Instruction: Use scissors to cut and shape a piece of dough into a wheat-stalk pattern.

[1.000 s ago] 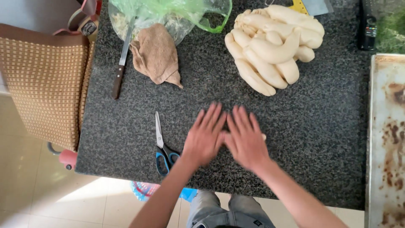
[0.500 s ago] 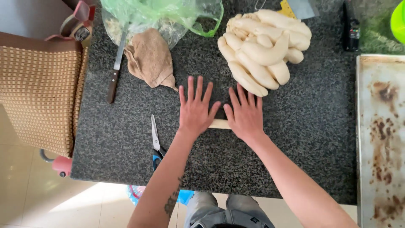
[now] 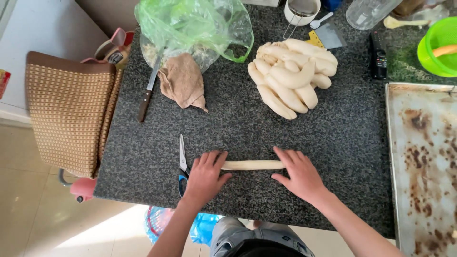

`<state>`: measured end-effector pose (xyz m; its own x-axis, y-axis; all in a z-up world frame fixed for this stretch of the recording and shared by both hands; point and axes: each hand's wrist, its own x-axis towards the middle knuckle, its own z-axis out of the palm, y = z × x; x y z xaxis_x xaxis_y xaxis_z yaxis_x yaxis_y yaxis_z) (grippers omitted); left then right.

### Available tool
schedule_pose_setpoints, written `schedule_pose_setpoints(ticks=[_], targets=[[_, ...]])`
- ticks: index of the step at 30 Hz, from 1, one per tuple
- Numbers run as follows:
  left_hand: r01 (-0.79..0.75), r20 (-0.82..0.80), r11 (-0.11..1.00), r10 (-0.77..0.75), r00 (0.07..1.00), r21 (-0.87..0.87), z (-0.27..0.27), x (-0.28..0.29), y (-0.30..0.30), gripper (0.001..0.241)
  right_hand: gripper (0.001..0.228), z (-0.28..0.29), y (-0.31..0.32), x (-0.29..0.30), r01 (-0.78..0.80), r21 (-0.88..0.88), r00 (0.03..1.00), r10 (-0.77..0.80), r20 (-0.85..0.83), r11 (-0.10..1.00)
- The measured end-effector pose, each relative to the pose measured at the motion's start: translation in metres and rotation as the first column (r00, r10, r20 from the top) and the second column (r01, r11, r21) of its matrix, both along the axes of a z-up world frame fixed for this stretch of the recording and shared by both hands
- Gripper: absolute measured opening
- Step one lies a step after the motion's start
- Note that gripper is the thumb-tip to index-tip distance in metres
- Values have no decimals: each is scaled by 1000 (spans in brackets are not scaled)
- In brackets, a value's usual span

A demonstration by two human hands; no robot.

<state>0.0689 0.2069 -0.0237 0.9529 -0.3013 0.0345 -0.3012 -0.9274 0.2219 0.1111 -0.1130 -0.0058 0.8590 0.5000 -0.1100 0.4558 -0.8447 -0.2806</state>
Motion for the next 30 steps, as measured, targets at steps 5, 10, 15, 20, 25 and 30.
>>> schedule_pose_setpoints(ticks=[5,10,15,20,25,30], targets=[[-28,-25,993,25,999,-111,7,1,-22,31,46,9,16,4,-90,-15,996,90,-2,996],[-305,-507,879,86,857,-367,12,-4,-20,29,25,32,20,4,43,82,968,-21,-249,996],[-335,-617,804,-50,785,-491,73,6,-6,63,34,81,37,16,28,129,888,35,-458,991],[-294,-535,842,7,845,-453,62,20,13,40,43,85,49,27,-57,164,901,121,-417,985],[-274,-422,849,66,904,-453,57,35,31,32,29,85,55,39,-108,243,965,161,-209,964],[-177,-315,859,19,949,-481,60,46,36,31,26,46,51,40,-107,284,991,125,-48,953]])
